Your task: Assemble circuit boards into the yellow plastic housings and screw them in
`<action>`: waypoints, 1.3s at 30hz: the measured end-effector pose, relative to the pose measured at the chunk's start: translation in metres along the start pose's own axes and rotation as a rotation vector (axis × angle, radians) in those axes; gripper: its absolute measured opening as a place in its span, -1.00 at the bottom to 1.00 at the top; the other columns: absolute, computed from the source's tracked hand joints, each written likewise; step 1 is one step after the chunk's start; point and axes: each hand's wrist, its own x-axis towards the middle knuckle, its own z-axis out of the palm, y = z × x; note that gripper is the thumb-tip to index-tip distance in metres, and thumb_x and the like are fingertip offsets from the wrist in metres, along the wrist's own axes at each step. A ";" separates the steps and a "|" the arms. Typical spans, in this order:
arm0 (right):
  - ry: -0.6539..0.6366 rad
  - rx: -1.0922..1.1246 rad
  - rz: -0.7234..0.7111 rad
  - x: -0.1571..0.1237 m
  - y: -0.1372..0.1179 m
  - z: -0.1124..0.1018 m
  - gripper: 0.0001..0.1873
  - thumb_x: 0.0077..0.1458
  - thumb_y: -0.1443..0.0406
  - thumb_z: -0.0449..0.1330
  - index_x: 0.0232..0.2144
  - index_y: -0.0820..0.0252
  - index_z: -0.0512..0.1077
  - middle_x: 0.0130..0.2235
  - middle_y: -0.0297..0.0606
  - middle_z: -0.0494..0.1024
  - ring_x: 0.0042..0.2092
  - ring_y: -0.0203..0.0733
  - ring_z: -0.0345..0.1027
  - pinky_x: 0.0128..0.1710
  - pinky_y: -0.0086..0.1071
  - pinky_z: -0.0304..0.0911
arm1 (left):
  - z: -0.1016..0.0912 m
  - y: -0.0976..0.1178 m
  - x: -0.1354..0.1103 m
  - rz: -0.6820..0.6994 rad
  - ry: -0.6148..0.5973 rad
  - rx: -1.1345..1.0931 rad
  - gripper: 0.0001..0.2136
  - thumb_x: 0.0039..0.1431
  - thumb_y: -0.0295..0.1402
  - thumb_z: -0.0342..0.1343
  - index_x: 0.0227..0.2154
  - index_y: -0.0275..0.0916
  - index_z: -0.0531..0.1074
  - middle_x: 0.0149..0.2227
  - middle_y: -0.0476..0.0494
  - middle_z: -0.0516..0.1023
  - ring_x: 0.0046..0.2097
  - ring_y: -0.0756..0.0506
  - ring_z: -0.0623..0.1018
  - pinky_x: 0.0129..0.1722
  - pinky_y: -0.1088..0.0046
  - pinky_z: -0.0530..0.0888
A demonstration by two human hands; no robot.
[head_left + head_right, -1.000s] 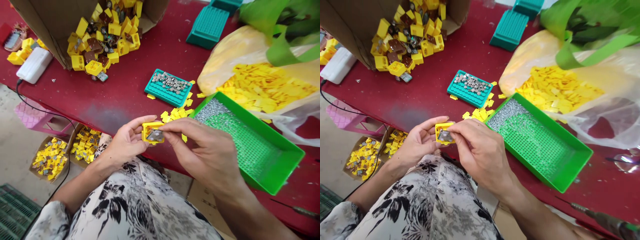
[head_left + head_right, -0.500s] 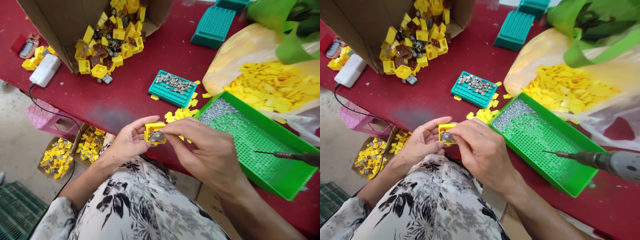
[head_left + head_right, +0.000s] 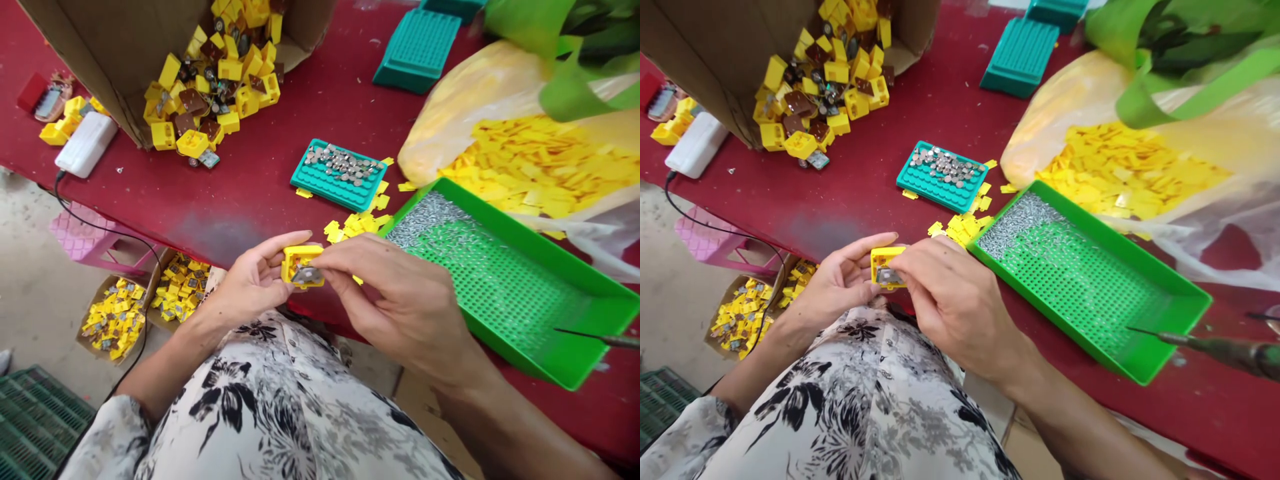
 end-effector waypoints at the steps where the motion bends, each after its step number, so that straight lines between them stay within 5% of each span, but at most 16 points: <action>1: -0.028 -0.023 -0.021 0.000 0.000 -0.001 -0.81 0.16 0.54 0.10 -0.30 0.17 0.39 -0.33 -0.28 0.56 -0.28 -0.23 0.46 -0.24 -0.30 0.40 | 0.000 -0.001 0.000 -0.004 -0.002 0.006 -0.45 -0.04 -0.53 0.32 0.08 -0.19 0.44 0.02 -0.21 0.57 0.08 -0.16 0.54 0.07 0.34 0.44; 7: -0.064 -0.108 -0.064 -0.003 0.000 -0.001 -0.83 0.15 0.54 0.10 -0.33 0.24 0.40 -0.35 -0.22 0.55 -0.28 -0.17 0.44 -0.28 -0.28 0.40 | -0.001 -0.006 0.000 -0.005 -0.017 -0.011 -0.45 -0.07 -0.56 0.33 0.05 -0.21 0.46 0.12 -0.24 0.52 0.09 -0.15 0.53 0.09 0.35 0.42; 17: 0.035 -0.167 -0.056 -0.009 0.003 0.016 -0.72 0.21 0.50 0.07 -0.07 0.23 0.44 -0.22 -0.13 0.47 -0.20 -0.21 0.41 -0.26 -0.33 0.42 | 0.004 -0.004 -0.002 -0.018 0.113 -0.140 -0.61 0.05 -0.39 0.33 -0.02 -0.19 0.52 -0.17 -0.12 0.62 -0.19 -0.05 0.59 -0.13 0.39 0.54; 28: 0.124 -0.132 0.016 -0.014 0.002 0.024 -0.84 0.14 0.50 0.20 -0.25 0.21 0.49 -0.31 -0.22 0.46 -0.28 -0.25 0.40 -0.31 -0.35 0.39 | 0.003 -0.006 -0.005 -0.012 0.178 0.001 -0.59 0.13 -0.40 0.20 0.07 -0.24 0.44 -0.07 -0.19 0.58 -0.10 -0.10 0.56 -0.21 0.41 0.54; 33: 0.141 -0.109 0.062 -0.018 0.001 0.029 -0.85 0.14 0.48 0.19 -0.28 0.19 0.51 -0.28 -0.20 0.49 -0.25 -0.21 0.43 -0.27 -0.28 0.42 | 0.006 -0.007 -0.006 0.058 0.235 0.134 -0.59 0.19 -0.43 0.12 0.12 -0.29 0.39 0.05 -0.25 0.54 -0.02 -0.09 0.52 -0.10 0.42 0.50; 39: 0.196 -0.098 0.119 -0.020 0.000 0.035 -0.79 0.15 0.47 0.21 -0.17 0.16 0.49 -0.25 -0.19 0.52 -0.22 -0.18 0.46 -0.22 -0.25 0.46 | 0.006 -0.005 -0.006 -0.013 0.200 0.078 -0.60 0.15 -0.43 0.16 0.08 -0.25 0.42 -0.03 -0.22 0.56 -0.07 -0.10 0.55 -0.14 0.39 0.51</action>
